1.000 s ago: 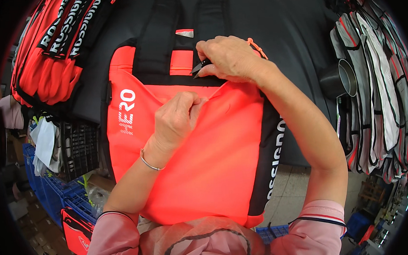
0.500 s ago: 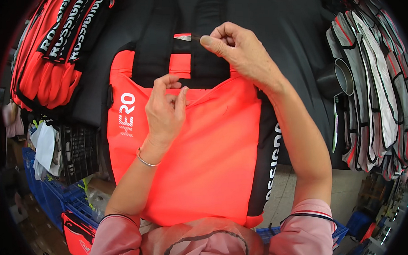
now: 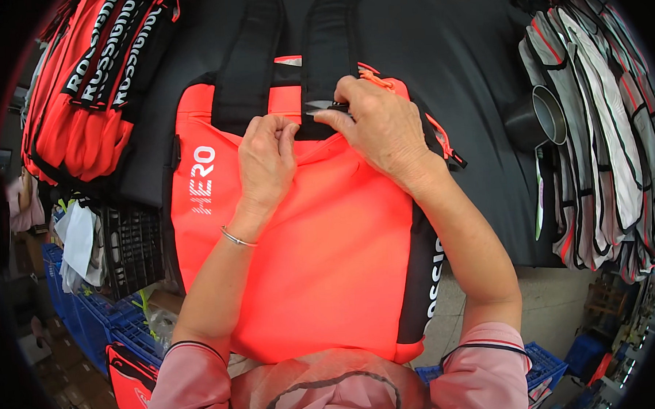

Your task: The person is inspecting a neon orange backpack and trimming loose threads with a pair of scissors.

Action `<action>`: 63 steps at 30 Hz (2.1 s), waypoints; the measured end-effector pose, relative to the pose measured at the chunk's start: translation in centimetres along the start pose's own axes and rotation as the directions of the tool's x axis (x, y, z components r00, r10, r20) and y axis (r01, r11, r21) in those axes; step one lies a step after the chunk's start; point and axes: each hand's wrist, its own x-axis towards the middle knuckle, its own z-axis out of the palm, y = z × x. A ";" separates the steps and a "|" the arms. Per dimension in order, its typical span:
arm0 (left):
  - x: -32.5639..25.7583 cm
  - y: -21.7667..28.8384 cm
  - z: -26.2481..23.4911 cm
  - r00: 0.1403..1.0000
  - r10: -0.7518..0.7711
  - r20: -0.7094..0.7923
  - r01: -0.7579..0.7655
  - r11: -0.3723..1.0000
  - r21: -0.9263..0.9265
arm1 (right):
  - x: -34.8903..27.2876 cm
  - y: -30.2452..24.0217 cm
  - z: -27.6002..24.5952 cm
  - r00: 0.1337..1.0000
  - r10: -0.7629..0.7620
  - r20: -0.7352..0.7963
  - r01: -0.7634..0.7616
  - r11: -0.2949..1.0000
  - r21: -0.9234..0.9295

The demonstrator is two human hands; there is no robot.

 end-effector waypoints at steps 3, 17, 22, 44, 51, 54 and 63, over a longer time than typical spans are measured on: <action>0.1 0.0 0.0 0.998 -0.062 0.012 0.062 0.998 -0.008 | -0.2 0.0 0.3 0.997 -0.073 0.035 0.076 0.993 -0.091; 0.2 0.2 0.2 0.998 -0.055 0.036 0.053 0.996 0.065 | 0.1 0.7 2.1 0.959 -0.274 0.072 0.283 0.930 -0.235; 0.1 0.1 0.3 0.999 -0.043 0.022 0.041 0.996 0.078 | 0.1 0.7 2.2 0.963 -0.261 0.064 0.268 0.936 -0.227; -4.7 4.2 -2.5 0.954 0.062 0.293 0.008 0.973 -0.232 | 4.6 -0.2 6.5 0.899 0.438 -0.028 -0.331 0.717 0.614; 4.1 -1.8 -7.6 0.928 0.202 0.312 -0.303 0.897 0.322 | 2.8 -1.4 6.1 0.856 0.518 -0.004 -0.378 0.630 0.679; 3.7 -2.4 -7.1 0.927 0.152 0.344 -0.293 0.865 0.407 | 2.7 -1.5 6.1 0.875 0.484 0.019 -0.382 0.665 0.641; 4.2 -2.9 -5.0 0.860 0.241 0.451 -0.464 0.737 0.491 | 2.7 -1.7 6.1 0.893 0.448 0.031 -0.388 0.734 0.557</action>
